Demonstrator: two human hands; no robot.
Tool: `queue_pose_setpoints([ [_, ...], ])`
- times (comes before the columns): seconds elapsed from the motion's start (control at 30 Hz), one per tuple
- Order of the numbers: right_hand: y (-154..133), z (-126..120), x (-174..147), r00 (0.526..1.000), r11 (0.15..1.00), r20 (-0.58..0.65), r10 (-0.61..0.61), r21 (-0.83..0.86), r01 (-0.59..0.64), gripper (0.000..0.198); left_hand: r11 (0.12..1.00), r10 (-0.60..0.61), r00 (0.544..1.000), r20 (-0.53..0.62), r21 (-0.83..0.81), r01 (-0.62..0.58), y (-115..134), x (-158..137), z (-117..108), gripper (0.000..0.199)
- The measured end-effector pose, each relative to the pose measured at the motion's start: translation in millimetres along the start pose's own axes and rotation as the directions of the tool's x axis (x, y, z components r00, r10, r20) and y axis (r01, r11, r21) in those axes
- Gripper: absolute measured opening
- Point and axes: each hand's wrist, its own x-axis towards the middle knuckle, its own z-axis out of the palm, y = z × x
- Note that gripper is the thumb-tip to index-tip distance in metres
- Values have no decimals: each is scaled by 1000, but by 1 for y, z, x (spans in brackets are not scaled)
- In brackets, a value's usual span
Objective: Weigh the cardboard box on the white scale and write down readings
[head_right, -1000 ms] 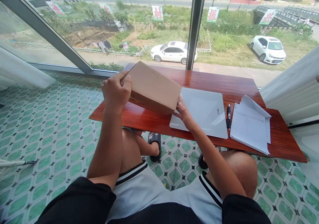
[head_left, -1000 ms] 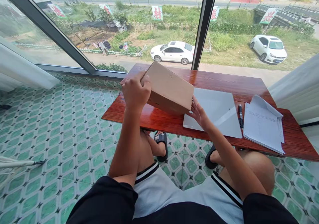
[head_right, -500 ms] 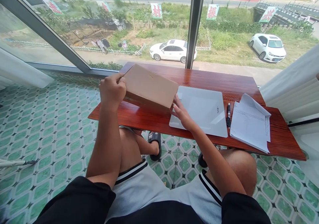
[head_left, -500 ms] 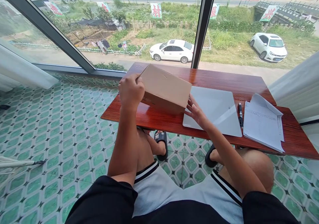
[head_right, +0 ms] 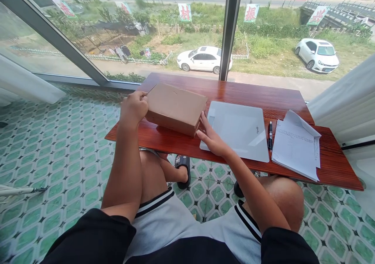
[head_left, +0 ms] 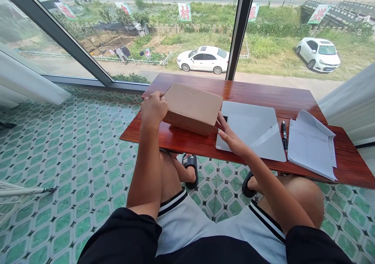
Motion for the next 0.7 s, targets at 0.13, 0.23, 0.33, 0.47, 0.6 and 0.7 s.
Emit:
queue_pose_setpoints([
  [0.13, 4, -1, 0, 1000, 1000, 2, -5, -20, 5, 82, 1000, -6, 1000, 23, 18, 5, -1, 1, 4, 45],
  [0.23, 7, -2, -1, 1000, 999, 11, -2, -36, 2, 82, 999, -14, 999, 37, 53, 12, -4, 4, 8, 44],
  [0.33, 9, -3, -2, 1000, 1000, 25, 5, -28, -4, 83, 999, -9, 999, 42, 50, 7, -9, 8, 14, 41],
  [0.47, 11, -4, -2, 999, 999, 31, -7, -40, 8, 82, 998, 2, 999, 50, 59, -5, -14, 11, 20, 40],
  [0.6, 11, -6, -2, 999, 999, 34, -11, -44, 13, 80, 995, 12, 998, 63, 102, -18, -14, 10, 22, 43],
  [0.7, 9, -6, -3, 1000, 998, 28, 5, -57, -4, 79, 991, 13, 997, 75, 131, -22, -11, 8, 20, 46],
])
